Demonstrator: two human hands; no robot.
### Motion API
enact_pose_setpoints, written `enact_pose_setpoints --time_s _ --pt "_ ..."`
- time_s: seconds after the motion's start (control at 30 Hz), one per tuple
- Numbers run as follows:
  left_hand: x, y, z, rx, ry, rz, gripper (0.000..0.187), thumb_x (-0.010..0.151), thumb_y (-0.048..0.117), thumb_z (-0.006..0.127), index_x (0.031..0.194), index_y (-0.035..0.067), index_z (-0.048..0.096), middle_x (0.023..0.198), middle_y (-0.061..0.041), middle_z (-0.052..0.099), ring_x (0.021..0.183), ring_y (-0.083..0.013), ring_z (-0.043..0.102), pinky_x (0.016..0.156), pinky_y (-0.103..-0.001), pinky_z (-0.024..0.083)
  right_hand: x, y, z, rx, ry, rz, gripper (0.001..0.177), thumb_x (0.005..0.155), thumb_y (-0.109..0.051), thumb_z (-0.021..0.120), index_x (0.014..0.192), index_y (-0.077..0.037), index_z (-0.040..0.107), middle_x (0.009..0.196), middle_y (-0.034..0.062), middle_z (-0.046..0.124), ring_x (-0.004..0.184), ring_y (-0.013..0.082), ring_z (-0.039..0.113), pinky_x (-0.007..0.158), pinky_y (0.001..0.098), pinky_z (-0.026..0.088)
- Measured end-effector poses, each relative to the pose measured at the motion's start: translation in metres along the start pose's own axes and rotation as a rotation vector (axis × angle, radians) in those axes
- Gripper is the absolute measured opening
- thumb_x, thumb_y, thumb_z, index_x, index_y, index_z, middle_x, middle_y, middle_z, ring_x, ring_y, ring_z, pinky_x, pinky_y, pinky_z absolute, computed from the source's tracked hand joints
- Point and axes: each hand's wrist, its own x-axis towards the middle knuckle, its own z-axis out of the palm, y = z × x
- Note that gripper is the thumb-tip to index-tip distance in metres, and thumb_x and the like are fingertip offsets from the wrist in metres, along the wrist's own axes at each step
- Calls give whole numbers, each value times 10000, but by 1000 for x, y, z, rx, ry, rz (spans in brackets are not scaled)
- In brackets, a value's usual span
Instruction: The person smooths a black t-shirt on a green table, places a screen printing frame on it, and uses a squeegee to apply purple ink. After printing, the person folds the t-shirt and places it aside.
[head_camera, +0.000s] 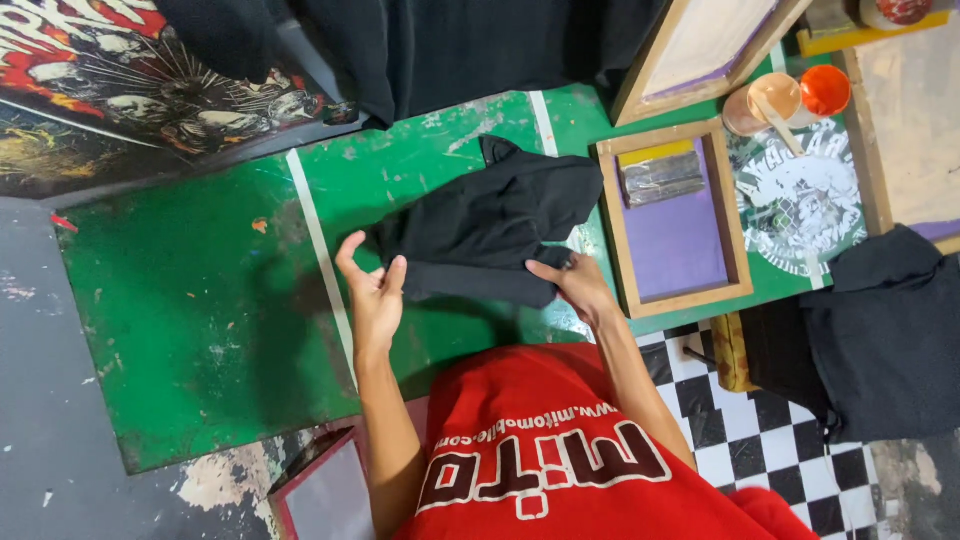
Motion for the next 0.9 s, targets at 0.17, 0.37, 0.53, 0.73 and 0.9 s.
enact_pose_setpoints --time_s 0.17,0.37,0.53,0.73,0.9 --pt "-6 -8 -2 -117 -333 99 444 932 -75 531 1311 116 663 1236 -121 694 1032 -174 670 859 -326 576 -3 25 -29 -24 180 -75 992 713 -269 986 1496 -54 417 1075 282 678 910 342 715 744 475 637" --pt "-18 52 -8 388 -189 233 463 902 13 637 1241 315 727 949 -55 791 1040 -228 745 937 -412 568 -30 2 -29 529 -204 -309 607 929 79 517 1516 -58 445 1142 218 707 1019 258 739 946 432 610" --pt "-14 52 -22 655 -234 373 227 884 107 735 1078 225 742 933 -93 770 974 -317 742 879 -459 570 4 1 -28 -328 -210 -564 449 843 95 688 1189 -175 783 735 123 756 732 160 733 789 306 601" --pt "-42 98 -47 281 -576 377 195 791 96 805 978 147 819 1365 -131 576 1357 -420 460 1106 -542 417 -49 -69 -44 -539 -463 -1129 253 855 -151 813 642 -92 691 1154 121 589 982 305 588 902 402 478" --pt "-12 -3 2 -122 -214 -96 207 945 278 765 1088 129 773 918 -49 695 894 -145 629 821 -298 544 -81 -110 27 480 -310 91 1378 739 -800 632 1594 66 -13 1505 364 437 1309 375 581 1067 573 498"
